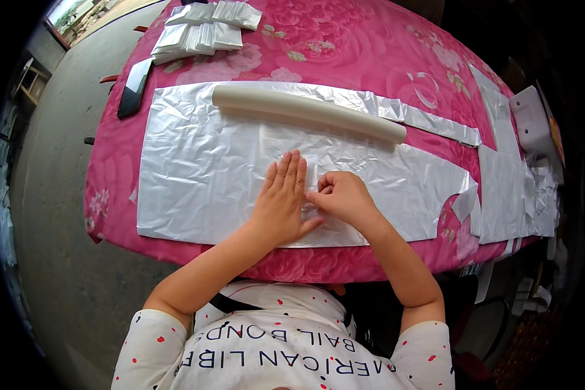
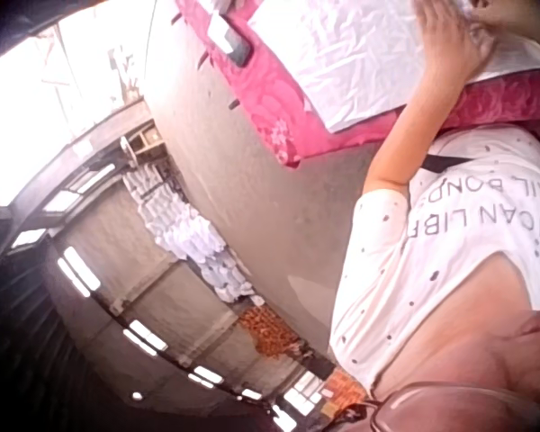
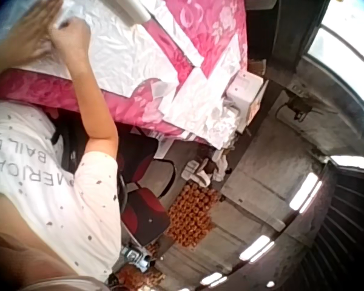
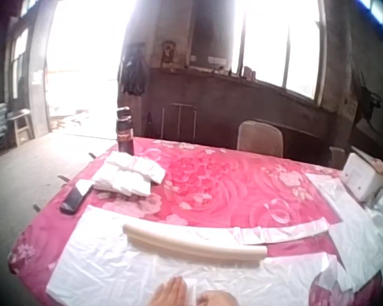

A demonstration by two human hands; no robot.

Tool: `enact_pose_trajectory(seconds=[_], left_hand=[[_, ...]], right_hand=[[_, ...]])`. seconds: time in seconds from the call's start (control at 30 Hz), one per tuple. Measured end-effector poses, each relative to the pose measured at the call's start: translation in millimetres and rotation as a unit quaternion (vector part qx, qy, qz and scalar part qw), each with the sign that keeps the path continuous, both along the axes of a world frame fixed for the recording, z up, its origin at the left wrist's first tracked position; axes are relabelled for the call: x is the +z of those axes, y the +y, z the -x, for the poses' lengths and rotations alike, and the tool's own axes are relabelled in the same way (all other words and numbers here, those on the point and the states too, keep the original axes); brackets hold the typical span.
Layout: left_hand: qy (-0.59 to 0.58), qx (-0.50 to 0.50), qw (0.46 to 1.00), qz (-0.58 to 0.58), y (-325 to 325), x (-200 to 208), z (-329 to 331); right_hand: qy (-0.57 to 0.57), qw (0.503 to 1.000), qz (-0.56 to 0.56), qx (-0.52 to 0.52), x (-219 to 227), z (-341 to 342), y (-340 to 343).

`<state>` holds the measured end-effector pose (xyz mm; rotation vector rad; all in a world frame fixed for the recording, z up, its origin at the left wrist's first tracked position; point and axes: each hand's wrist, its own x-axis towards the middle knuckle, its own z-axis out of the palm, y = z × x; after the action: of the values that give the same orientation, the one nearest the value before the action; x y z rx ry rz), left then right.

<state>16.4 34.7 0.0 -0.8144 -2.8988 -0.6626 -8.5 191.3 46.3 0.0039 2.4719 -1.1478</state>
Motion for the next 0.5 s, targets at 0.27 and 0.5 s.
enact_pose_trajectory(seconds=[0.27, 0.5], left_hand=[[0.003, 0.013, 1.0, -0.01, -4.3, 2.2, -0.6], [-0.14, 0.042, 0.922, -0.358, -57.2, 18.0, -35.7]], right_hand=[[0.132, 0.968, -0.201, 0.075, 12.1, -14.6, 11.8], [0.423, 0.867, -0.15, 0.219, -10.7, 8.1, -18.4]])
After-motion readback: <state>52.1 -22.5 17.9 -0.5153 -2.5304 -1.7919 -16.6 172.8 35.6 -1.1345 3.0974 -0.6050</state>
